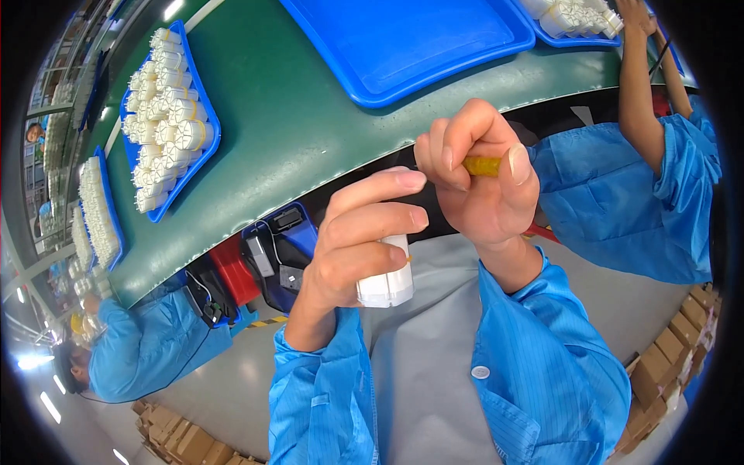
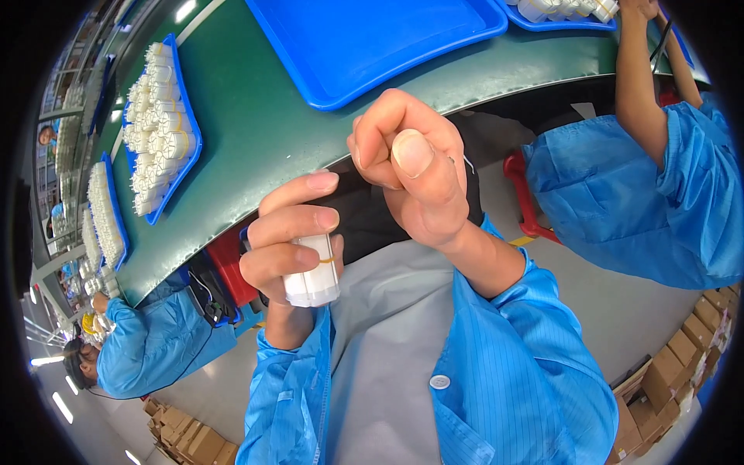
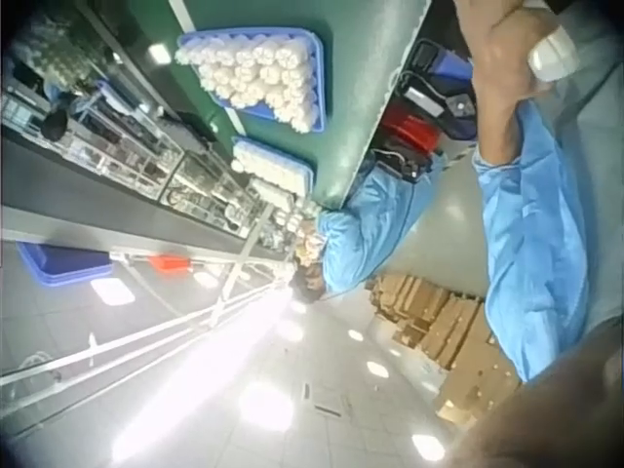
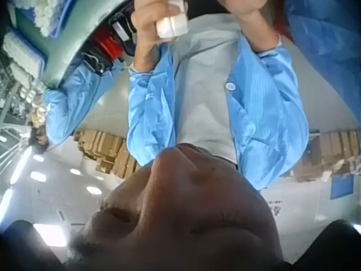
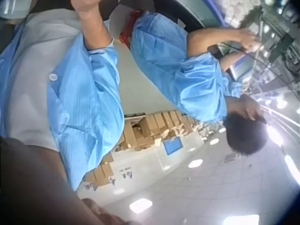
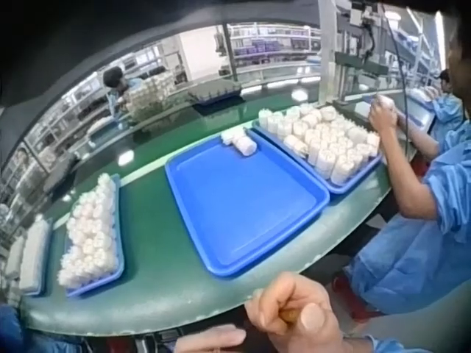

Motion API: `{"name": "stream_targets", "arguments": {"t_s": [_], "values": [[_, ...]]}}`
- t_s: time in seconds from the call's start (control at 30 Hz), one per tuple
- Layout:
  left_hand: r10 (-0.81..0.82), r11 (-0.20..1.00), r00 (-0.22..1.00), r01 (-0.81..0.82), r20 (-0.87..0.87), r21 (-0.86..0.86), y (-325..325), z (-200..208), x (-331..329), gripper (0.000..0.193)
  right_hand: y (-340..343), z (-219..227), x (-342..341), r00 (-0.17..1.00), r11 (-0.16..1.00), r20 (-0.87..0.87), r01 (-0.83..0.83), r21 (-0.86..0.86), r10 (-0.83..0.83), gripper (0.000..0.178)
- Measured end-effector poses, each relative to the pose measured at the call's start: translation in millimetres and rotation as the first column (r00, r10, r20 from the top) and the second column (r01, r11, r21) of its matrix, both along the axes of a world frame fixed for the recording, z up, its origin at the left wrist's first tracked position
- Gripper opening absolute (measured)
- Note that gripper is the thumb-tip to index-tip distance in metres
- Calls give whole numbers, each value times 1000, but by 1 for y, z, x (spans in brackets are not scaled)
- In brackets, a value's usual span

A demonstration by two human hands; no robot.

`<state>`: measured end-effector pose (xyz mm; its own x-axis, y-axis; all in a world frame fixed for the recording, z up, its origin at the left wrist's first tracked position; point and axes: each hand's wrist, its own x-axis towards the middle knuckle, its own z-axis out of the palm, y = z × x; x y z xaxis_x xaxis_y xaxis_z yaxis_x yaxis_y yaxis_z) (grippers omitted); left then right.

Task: The person picks up bundled plastic components, works on their ends using a small pointed tool, and places the bundles onto a blue tray.

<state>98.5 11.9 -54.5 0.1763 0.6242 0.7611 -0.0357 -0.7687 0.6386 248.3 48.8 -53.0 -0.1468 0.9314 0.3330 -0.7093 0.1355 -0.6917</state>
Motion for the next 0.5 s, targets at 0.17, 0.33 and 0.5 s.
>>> {"name": "stream_targets", "arguments": {"t_s": [0.17,0.33,0.5], "values": [[139,979,962,-98,-235,177,9,-1,-16,36,0,-4,0,1000,1000,-7,-5,-4,5,48],[309,940,877,-224,-368,256,9,3,-21,32,0,-6,-1,1000,1000,-13,-8,4,8,47],[377,921,826,-284,-420,267,9,7,-28,39,2,-8,-2,1000,1000,-11,-4,16,4,46]]}}
